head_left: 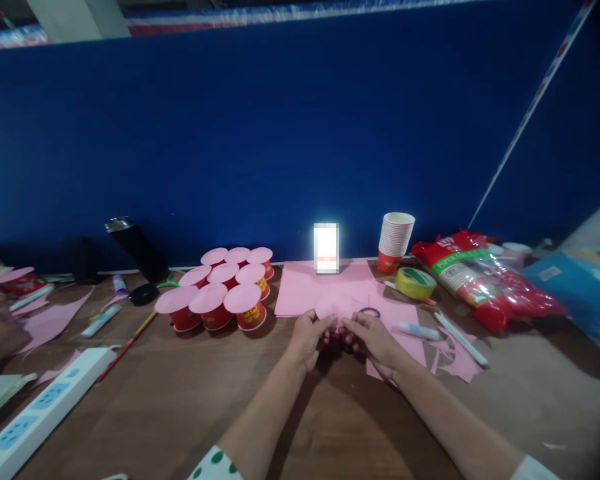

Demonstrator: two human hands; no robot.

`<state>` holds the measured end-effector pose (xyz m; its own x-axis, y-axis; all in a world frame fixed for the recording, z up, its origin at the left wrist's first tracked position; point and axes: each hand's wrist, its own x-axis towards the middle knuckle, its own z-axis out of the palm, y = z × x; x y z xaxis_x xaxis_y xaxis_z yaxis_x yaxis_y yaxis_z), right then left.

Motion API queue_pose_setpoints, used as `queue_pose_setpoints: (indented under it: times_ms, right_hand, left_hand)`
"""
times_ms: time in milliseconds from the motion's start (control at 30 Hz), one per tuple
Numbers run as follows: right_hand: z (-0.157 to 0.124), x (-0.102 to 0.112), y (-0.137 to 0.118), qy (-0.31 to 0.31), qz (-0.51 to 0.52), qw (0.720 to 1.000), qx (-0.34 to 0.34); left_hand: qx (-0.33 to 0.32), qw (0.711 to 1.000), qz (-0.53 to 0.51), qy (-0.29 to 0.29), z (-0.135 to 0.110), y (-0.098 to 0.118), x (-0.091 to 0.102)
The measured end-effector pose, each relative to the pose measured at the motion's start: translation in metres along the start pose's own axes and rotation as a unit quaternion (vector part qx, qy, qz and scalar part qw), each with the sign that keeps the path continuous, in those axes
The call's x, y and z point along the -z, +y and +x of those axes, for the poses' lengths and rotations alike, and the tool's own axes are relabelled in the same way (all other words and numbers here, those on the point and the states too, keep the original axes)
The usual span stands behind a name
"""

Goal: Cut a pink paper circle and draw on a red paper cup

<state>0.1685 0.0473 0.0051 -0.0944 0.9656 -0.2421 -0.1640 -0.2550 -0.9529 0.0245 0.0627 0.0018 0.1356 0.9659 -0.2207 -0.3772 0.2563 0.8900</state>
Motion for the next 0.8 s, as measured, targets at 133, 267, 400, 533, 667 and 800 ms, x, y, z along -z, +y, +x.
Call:
queue_pose_setpoints:
  times_ms: [133, 267, 400, 533, 667, 800]
  right_hand:
    - [0.001, 0.0004, 0.0017, 0.003, -0.011, 1.0, 0.0]
    - [0.0011, 0.0002, 0.0025, 0.005, -0.014, 1.0, 0.003]
    - [0.0012, 0.0002, 0.0015, 0.012, -0.01, 1.0, 0.001]
    - [0.0016, 0.0004, -0.0004, 0.028, -0.002, 1.0, 0.007]
    - [0.0009, -0.0003, -0.002, 0.031, 0.003, 0.999, 0.012]
    - [-0.0004, -0.0017, -0.0026, 0.019, 0.008, 1.0, 0.016]
  left_hand:
    - [-0.007, 1.0, 0.007, -0.009, -0.0005, 0.0007, -0.0001]
    - [-0.002, 1.0, 0.006, -0.012, 0.0006, 0.0002, 0.0004]
    - [0.005, 1.0, -0.018, 0.003, 0.0015, -0.0002, 0.0008]
    - [-0.005, 1.0, 0.001, -0.023, -0.0001, 0.0002, 0.0001]
    - [-0.019, 0.999, 0.029, -0.037, -0.0021, 0.0008, -0.0014]
    - [-0.016, 0.999, 0.033, -0.032, -0.0019, 0.0008, -0.0015]
